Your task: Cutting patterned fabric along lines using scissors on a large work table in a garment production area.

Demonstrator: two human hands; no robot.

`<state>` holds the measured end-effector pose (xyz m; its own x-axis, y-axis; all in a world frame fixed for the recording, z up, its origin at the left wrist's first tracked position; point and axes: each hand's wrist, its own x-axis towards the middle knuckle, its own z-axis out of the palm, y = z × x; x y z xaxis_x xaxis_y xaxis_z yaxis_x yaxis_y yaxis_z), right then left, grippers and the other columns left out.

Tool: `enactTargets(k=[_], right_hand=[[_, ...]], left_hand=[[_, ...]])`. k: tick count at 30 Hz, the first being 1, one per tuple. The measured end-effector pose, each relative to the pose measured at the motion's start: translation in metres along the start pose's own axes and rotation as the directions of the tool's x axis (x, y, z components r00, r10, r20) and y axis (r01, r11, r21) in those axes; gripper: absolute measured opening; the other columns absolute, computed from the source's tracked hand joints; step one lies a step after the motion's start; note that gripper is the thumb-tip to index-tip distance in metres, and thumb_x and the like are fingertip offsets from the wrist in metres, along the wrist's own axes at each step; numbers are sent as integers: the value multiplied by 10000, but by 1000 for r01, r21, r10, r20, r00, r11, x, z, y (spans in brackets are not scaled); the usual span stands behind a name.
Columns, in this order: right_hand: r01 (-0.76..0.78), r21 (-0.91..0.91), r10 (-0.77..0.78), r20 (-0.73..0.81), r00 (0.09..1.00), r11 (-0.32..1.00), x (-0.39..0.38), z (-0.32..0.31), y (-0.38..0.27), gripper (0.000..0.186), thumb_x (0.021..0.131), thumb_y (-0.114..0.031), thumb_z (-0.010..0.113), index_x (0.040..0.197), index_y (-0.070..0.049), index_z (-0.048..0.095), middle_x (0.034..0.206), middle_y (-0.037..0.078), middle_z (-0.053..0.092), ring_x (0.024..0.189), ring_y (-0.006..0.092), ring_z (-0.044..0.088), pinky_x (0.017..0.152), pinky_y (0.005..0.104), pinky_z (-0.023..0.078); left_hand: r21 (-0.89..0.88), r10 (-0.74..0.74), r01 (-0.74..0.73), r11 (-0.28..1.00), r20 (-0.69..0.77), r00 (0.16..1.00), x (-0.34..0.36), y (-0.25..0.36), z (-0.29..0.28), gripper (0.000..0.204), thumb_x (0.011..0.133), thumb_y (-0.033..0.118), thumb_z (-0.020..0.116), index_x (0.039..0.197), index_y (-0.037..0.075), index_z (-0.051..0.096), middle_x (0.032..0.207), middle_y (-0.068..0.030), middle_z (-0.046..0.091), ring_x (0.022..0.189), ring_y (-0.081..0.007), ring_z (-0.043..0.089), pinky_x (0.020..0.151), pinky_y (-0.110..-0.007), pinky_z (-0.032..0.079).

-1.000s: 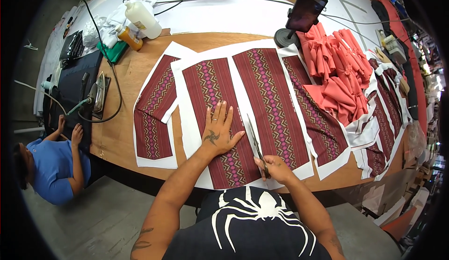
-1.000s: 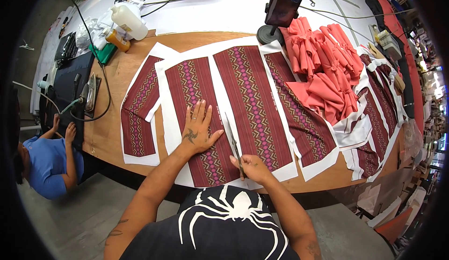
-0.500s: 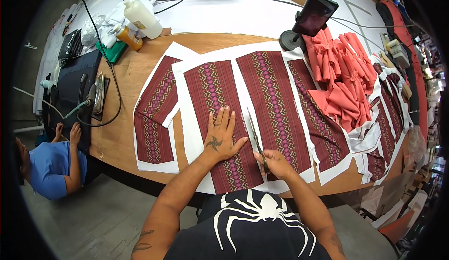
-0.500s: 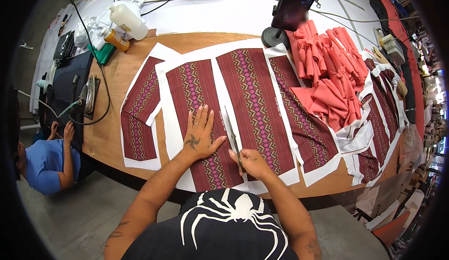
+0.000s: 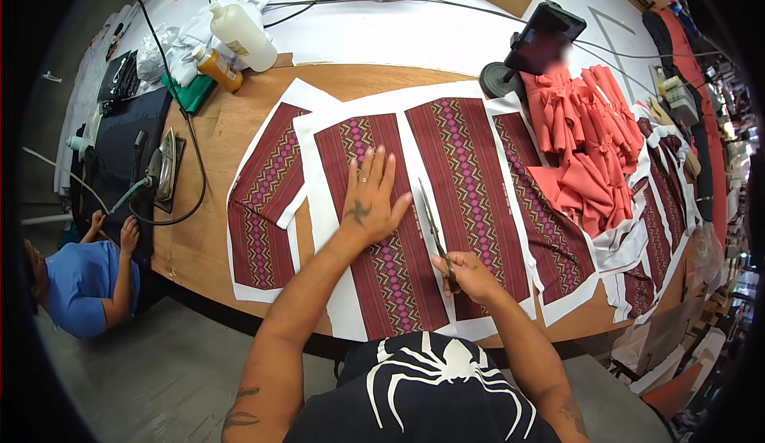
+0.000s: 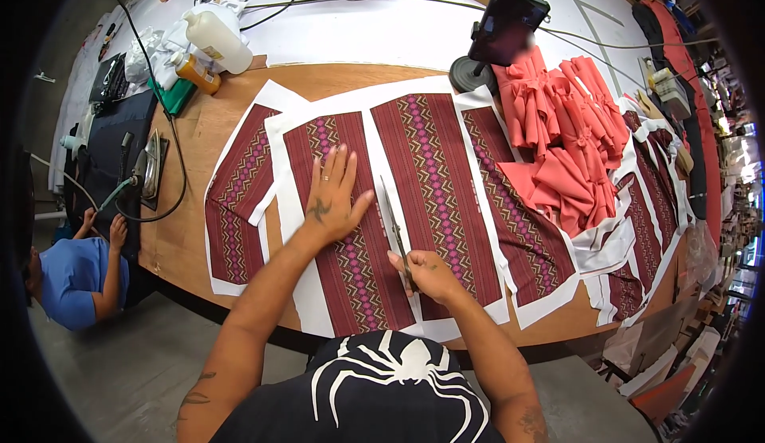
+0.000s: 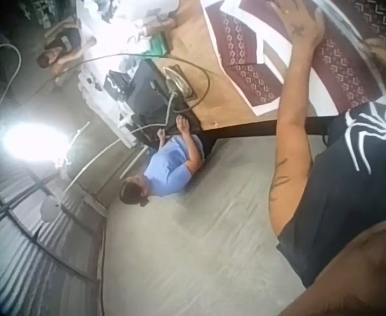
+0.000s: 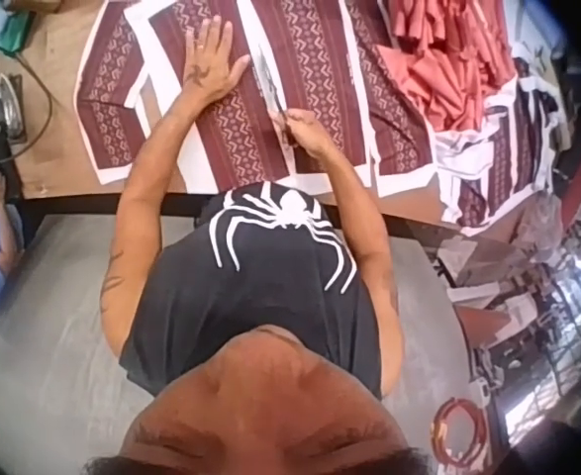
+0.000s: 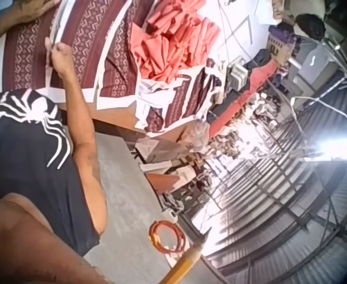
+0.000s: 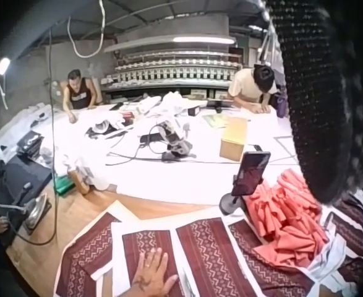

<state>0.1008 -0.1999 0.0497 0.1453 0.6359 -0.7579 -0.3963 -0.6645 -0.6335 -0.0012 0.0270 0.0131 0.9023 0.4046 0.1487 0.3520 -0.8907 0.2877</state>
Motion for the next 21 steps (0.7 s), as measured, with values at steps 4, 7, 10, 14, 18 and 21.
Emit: enactTargets(k=[4, 7, 10, 14, 18, 21], right_hand=[[6, -37, -7, -21, 1000, 999, 18, 0, -8, 456, 925, -499, 658, 731, -104, 540, 576, 20, 571, 491, 115, 584, 470, 225, 396], [9, -76, -10, -16, 1000, 997, 26, -1, -11, 461, 924, -501, 660, 727, -103, 535, 576, 24, 571, 491, 115, 585, 464, 229, 399], [17, -102, -17, 0, 1000, 995, 27, -3, -10, 464, 924, -503, 660, 726, -103, 534, 575, 26, 570, 493, 113, 585, 456, 232, 402], [-15, -101, 17, 18, 1000, 995, 29, -5, -14, 461, 926, -499, 660, 725, -104, 534, 576, 26, 570, 491, 114, 586, 453, 229, 404], [7, -29, -7, 2, 1000, 1000, 39, -6, -24, 452, 928, -490, 662, 729, -104, 535, 579, 28, 576, 490, 116, 589, 449, 228, 403], [8, -35, -8, -4, 1000, 999, 52, -7, -33, 444, 929, -482, 663, 733, -105, 533, 583, 28, 581, 490, 116, 592, 445, 227, 402]], left_hand=[[55, -8, 7, 998, 24, 1000, 36, -34, 15, 726, 955, 411, 524, 1487, -45, 333, 1552, -283, 276, 1463, -423, 225, 1197, -558, 119], [67, -7, 5, 998, 25, 1000, 39, -47, 25, 726, 958, 427, 514, 1486, -39, 341, 1551, -282, 280, 1460, -423, 230, 1199, -555, 112], [56, -14, 12, 998, 33, 999, 39, -48, 24, 720, 960, 433, 512, 1484, -35, 353, 1551, -280, 284, 1461, -420, 232, 1201, -550, 105], [51, -24, 22, 998, 38, 999, 42, -47, 22, 718, 958, 436, 516, 1476, -38, 367, 1548, -283, 289, 1460, -419, 236, 1201, -550, 103], [48, -27, 25, 999, 43, 999, 41, -47, 21, 722, 954, 439, 521, 1473, -39, 372, 1547, -284, 289, 1460, -416, 239, 1201, -549, 104], [55, -28, 25, 998, 41, 999, 41, -47, 22, 723, 957, 451, 514, 1471, -38, 377, 1545, -281, 296, 1461, -410, 243, 1198, -561, 114]])
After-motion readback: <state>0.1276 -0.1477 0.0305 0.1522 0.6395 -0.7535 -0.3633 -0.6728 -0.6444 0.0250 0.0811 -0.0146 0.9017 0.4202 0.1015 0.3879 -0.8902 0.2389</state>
